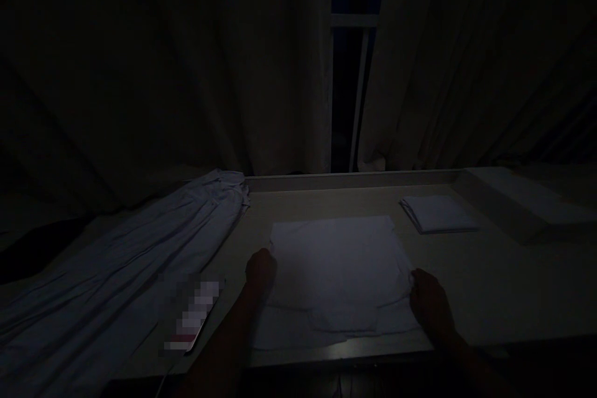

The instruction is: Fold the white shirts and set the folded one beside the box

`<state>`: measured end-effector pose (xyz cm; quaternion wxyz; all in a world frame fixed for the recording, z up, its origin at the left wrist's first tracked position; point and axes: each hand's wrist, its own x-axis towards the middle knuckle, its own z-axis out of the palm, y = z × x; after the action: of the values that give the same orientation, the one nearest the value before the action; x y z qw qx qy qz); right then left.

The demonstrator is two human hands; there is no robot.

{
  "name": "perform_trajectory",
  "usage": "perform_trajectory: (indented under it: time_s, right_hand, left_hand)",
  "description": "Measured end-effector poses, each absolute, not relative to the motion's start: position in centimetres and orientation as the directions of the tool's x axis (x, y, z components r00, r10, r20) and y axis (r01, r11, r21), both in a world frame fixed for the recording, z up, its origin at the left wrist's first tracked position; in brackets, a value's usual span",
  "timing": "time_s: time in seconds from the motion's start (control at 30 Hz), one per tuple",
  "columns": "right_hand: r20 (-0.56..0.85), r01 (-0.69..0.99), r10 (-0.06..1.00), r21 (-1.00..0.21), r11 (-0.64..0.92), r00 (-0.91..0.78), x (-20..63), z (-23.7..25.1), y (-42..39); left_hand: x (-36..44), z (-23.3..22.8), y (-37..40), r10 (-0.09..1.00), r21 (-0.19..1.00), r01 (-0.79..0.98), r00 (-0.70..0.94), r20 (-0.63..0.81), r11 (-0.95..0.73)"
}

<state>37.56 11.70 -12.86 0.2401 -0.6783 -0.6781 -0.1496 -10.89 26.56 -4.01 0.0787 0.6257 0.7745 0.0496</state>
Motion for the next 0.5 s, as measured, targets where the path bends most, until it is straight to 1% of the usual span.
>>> perform_trajectory:
  time_s: [0.17, 0.33, 0.5]
  right_hand:
    - [0.540, 0.992, 0.841, -0.120, 0.033, 0.037, 37.50, -12.91, 11.69]
    - [0.524, 0.991, 0.850, -0.129, 0.031, 0.042, 37.62, -13.09, 11.76]
    - [0.528, 0.995, 0.848, -0.101, 0.021, 0.036, 38.06, -13.82, 11.96]
  left_hand:
    - [-11.15, -4.12, 26.15, 0.979, 0.168, 0.965, -0.198, -0.045, 0.203]
    - [-11.35, -4.59, 26.04, 0.973, 0.175, 0.957, -0.222, -0.068, 0.231]
    - [-11.31, -4.61, 26.68, 0.968, 0.212, 0.945, -0.233, -0.097, 0.249]
